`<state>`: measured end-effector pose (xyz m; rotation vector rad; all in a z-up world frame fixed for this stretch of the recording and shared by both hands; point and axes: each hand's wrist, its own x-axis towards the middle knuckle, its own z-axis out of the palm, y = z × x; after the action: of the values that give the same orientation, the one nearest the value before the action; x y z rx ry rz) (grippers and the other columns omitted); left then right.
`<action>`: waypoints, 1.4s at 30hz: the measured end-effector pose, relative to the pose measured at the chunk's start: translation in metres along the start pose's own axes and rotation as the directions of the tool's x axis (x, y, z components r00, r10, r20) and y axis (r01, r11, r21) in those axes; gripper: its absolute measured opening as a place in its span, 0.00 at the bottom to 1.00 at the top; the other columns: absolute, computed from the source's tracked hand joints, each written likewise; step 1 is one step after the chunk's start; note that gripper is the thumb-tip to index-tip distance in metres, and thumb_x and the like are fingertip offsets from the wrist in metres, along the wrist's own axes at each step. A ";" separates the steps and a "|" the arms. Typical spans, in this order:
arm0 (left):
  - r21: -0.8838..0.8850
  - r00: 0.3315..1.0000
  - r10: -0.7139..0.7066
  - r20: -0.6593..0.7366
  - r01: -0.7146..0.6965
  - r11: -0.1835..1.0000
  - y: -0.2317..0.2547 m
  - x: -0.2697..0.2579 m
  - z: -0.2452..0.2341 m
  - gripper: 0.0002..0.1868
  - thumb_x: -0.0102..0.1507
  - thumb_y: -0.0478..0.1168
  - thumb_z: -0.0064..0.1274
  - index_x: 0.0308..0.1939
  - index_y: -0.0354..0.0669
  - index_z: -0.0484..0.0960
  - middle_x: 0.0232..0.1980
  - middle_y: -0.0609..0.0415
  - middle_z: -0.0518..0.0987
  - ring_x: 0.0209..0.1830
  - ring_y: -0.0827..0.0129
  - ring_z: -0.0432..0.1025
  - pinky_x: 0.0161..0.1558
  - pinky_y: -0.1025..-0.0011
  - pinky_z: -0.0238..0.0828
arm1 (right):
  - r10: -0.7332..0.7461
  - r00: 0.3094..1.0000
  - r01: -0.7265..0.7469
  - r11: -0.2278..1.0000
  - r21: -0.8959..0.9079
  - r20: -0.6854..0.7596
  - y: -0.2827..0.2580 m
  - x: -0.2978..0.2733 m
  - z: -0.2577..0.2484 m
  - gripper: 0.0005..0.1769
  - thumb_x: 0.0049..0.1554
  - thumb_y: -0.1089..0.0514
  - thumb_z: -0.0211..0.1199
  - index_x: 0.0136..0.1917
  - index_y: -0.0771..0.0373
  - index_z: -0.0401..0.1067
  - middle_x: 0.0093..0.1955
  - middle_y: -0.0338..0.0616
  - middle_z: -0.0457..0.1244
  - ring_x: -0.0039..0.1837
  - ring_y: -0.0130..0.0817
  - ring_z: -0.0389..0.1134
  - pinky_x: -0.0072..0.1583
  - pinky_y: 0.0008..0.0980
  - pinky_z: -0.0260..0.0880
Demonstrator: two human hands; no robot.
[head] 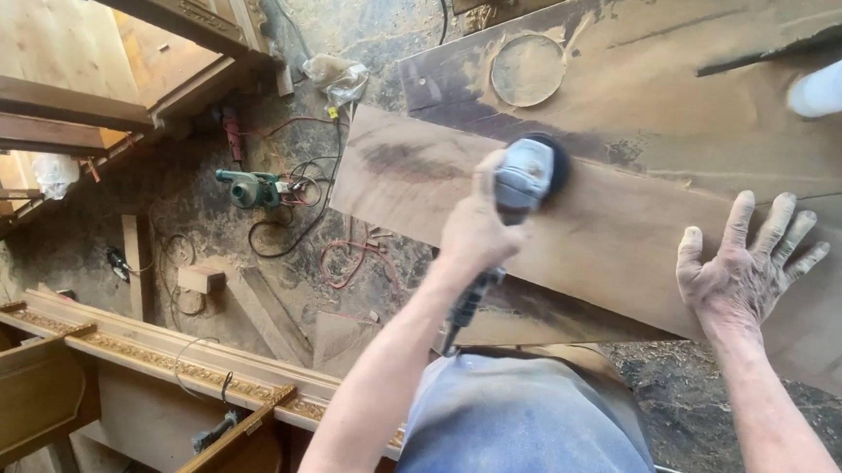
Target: Power sanding a large wooden board using an angle grinder with a sanding attachment in a workshop.
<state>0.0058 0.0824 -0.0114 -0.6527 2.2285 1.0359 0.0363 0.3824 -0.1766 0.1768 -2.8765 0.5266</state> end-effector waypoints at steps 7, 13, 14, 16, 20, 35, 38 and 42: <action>0.117 0.998 0.053 0.039 -0.058 0.991 0.014 -0.003 0.035 0.48 0.54 0.46 0.53 0.76 0.70 0.46 0.50 0.43 0.84 0.48 0.44 0.79 0.50 0.55 0.75 | 0.017 0.997 -0.022 0.997 0.073 0.076 0.001 -0.001 -0.004 0.44 0.64 0.52 0.58 0.80 0.93 0.67 0.82 0.90 0.47 0.80 0.86 0.40 0.70 0.81 0.26; 0.049 0.999 -0.008 -0.052 0.010 0.999 -0.023 0.013 -0.007 0.50 0.58 0.44 0.57 0.74 0.76 0.38 0.55 0.37 0.82 0.46 0.44 0.82 0.47 0.54 0.84 | -0.062 0.997 0.061 0.998 0.018 0.040 -0.001 0.003 -0.006 0.40 0.65 0.56 0.64 0.78 0.96 0.69 0.78 0.94 0.51 0.76 0.90 0.45 0.67 0.84 0.33; 0.007 0.995 -0.014 -0.096 0.015 1.000 -0.031 0.015 -0.020 0.50 0.58 0.41 0.57 0.74 0.72 0.40 0.55 0.38 0.81 0.42 0.48 0.81 0.41 0.59 0.85 | -0.046 0.998 0.046 0.999 0.014 0.051 -0.005 0.004 -0.010 0.40 0.64 0.57 0.64 0.78 0.94 0.68 0.77 0.92 0.51 0.76 0.87 0.44 0.67 0.84 0.35; -0.040 0.990 -0.024 -0.137 0.019 0.999 -0.041 0.016 -0.048 0.49 0.58 0.37 0.56 0.73 0.69 0.41 0.55 0.39 0.79 0.37 0.52 0.81 0.34 0.64 0.86 | -0.032 0.997 0.032 0.999 0.007 0.064 -0.009 0.006 -0.013 0.40 0.64 0.58 0.64 0.78 0.93 0.66 0.77 0.90 0.50 0.76 0.85 0.43 0.66 0.84 0.37; -0.203 0.953 -0.185 -0.241 0.137 0.970 -0.058 0.011 -0.105 0.47 0.57 0.31 0.53 0.74 0.65 0.48 0.64 0.44 0.73 0.46 0.60 0.77 0.45 0.64 0.84 | -0.018 0.997 0.019 1.000 -0.018 0.081 -0.010 0.006 -0.011 0.41 0.63 0.55 0.63 0.79 0.91 0.67 0.79 0.87 0.48 0.77 0.80 0.43 0.65 0.84 0.41; -0.207 0.978 -0.106 -0.179 0.068 0.976 -0.062 -0.018 -0.056 0.48 0.58 0.31 0.54 0.74 0.64 0.44 0.62 0.37 0.74 0.39 0.57 0.79 0.40 0.63 0.85 | -0.059 0.997 0.058 0.998 0.033 0.041 0.000 0.000 -0.005 0.40 0.65 0.58 0.63 0.79 0.95 0.67 0.77 0.96 0.50 0.75 0.90 0.43 0.67 0.83 0.31; -0.072 0.986 -0.023 -0.166 0.011 0.997 -0.065 -0.010 -0.021 0.50 0.58 0.39 0.56 0.75 0.70 0.40 0.56 0.36 0.80 0.40 0.49 0.82 0.44 0.58 0.83 | -0.063 0.997 0.063 0.998 0.001 0.034 0.001 0.000 -0.005 0.39 0.65 0.57 0.64 0.79 0.93 0.69 0.78 0.91 0.50 0.76 0.85 0.43 0.66 0.83 0.36; 0.000 0.983 0.033 -0.181 -0.034 0.999 -0.059 0.000 -0.014 0.49 0.57 0.46 0.54 0.75 0.69 0.41 0.48 0.40 0.85 0.41 0.44 0.82 0.48 0.53 0.80 | -0.049 0.997 0.051 0.998 -0.036 0.052 -0.001 0.001 -0.007 0.38 0.65 0.56 0.64 0.78 0.91 0.70 0.78 0.85 0.49 0.77 0.77 0.44 0.64 0.84 0.44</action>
<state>0.0399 0.0374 -0.0344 -0.7388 2.4016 1.0321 0.0368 0.3840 -0.1696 0.2588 -2.9210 0.4649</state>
